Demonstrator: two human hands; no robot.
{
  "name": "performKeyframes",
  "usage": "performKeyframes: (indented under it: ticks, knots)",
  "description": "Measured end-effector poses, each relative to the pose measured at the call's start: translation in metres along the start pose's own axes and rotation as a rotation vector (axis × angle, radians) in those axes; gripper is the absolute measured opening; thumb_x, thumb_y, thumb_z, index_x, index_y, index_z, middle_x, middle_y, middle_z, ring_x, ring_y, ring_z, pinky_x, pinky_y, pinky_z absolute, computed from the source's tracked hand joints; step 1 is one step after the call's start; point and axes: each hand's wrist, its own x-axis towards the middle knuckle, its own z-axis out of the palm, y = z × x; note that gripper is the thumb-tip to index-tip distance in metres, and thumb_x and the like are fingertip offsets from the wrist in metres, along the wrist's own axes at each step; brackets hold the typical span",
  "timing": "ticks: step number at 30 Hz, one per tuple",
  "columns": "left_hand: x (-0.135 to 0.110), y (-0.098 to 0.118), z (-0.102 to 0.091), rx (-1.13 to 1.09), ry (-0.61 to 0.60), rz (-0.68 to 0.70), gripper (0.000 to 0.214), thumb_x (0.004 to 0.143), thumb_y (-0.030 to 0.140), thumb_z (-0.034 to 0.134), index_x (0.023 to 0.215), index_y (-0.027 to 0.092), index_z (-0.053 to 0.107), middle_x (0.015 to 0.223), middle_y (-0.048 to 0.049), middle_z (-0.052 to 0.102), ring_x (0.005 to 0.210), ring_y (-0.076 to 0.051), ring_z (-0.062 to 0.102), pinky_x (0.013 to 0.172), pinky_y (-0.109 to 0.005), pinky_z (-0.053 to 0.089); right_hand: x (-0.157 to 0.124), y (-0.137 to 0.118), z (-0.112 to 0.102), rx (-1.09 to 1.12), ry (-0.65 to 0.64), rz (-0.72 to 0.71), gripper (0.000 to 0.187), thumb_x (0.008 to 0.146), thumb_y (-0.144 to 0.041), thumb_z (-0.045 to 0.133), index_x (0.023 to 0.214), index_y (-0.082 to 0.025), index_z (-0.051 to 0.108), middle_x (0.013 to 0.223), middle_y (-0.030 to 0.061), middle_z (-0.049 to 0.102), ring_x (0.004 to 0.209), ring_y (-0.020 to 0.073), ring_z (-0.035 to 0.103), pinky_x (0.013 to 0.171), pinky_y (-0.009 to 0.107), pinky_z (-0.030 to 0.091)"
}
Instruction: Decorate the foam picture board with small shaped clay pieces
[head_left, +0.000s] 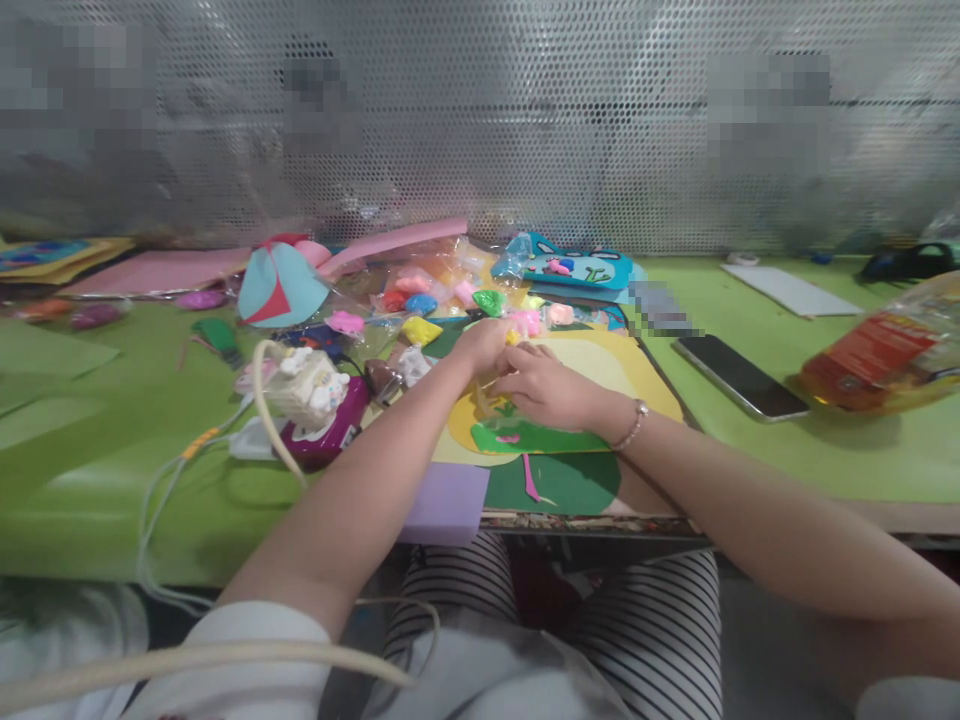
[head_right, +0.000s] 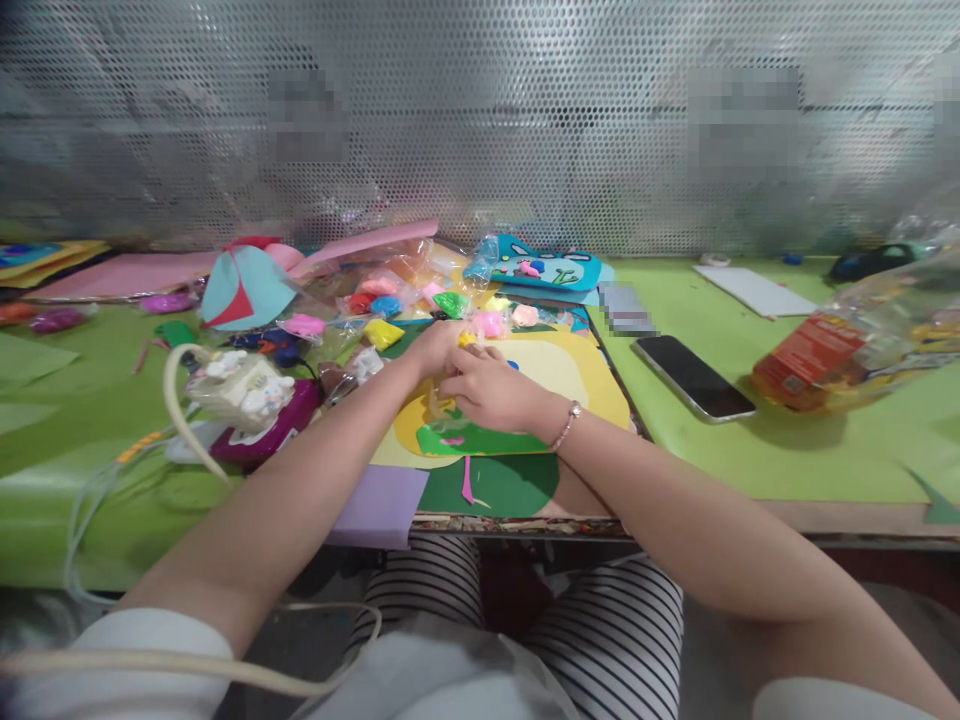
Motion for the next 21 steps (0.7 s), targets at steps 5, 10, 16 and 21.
performKeyframes:
  ticks: [5, 10, 16, 21]
  knots:
    - [0.0010, 0.0001, 0.0002, -0.018, -0.007, -0.023, 0.017, 0.068, 0.032, 0.058, 0.072, 0.015, 0.058, 0.067, -0.0023, 0.061, 0.064, -0.016, 0.050, 0.055, -0.028, 0.029, 0.0000, 0.0000, -0.0019, -0.037, -0.029, -0.004, 0.031, 0.086, -0.014, 0.042, 0.101, -0.022, 0.069, 0.101, 0.0094, 0.050, 0.090, 0.0229, 0.040, 0.084, 0.038, 0.028]
    - [0.0009, 0.0009, 0.0005, -0.007, -0.004, -0.043, 0.018, 0.069, 0.033, 0.056, 0.071, 0.016, 0.057, 0.066, -0.0027, 0.060, 0.061, -0.015, 0.049, 0.054, -0.028, 0.028, -0.0002, 0.0004, -0.0023, -0.098, -0.045, -0.015, 0.031, 0.085, -0.014, 0.045, 0.103, -0.023, 0.069, 0.104, 0.0095, 0.050, 0.092, 0.0239, 0.041, 0.084, 0.038, 0.027]
    - [0.0010, 0.0024, -0.0013, 0.024, -0.035, -0.052, 0.017, 0.070, 0.033, 0.055, 0.072, 0.016, 0.058, 0.068, -0.0031, 0.062, 0.062, -0.015, 0.049, 0.055, -0.027, 0.030, -0.0006, 0.0026, -0.0032, -0.171, -0.041, -0.065, 0.030, 0.085, -0.015, 0.046, 0.104, -0.023, 0.067, 0.104, 0.0093, 0.049, 0.088, 0.0230, 0.041, 0.085, 0.039, 0.026]
    - [0.0009, 0.0034, -0.0025, 0.022, -0.046, -0.063, 0.016, 0.069, 0.031, 0.055, 0.073, 0.016, 0.058, 0.068, -0.0024, 0.062, 0.063, -0.015, 0.049, 0.056, -0.027, 0.032, -0.0006, 0.0062, -0.0030, -0.134, -0.047, -0.085, 0.028, 0.086, -0.017, 0.047, 0.104, -0.024, 0.067, 0.106, 0.0089, 0.049, 0.090, 0.0227, 0.041, 0.085, 0.038, 0.026]
